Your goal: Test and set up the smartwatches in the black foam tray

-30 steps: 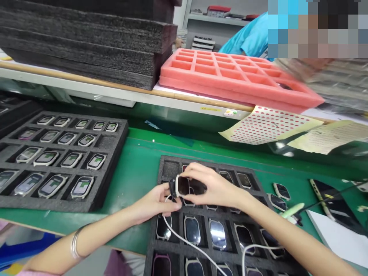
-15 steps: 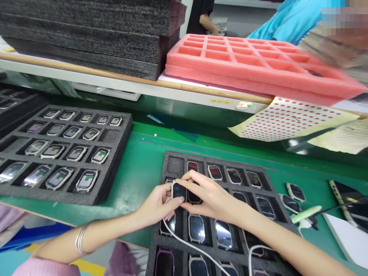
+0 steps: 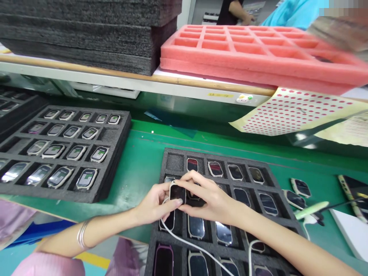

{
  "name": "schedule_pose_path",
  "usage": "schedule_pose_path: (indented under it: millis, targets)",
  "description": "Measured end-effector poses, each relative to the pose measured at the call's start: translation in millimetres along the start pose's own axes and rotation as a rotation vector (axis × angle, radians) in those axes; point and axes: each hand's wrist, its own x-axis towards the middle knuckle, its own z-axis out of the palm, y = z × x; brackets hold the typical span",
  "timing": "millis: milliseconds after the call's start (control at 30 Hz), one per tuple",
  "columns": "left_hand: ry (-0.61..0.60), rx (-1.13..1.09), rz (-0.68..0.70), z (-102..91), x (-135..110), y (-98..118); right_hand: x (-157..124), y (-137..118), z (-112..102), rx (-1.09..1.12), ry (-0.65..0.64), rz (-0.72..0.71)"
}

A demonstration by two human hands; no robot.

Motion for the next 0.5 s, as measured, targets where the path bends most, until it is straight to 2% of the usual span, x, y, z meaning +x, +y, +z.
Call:
schedule_pose_path:
  millis: [233,500]
  targets:
    - [0.005,0.037,0.052,-2.6,1.1,-7.0,-0.2,2.3,0.0,0.013,-0.008,-0.014]
    - [0.007,0.062,0.056,-1.8,1.1,-3.6,-2.9,2.3,5.0,-0.094,-0.005,0.000]
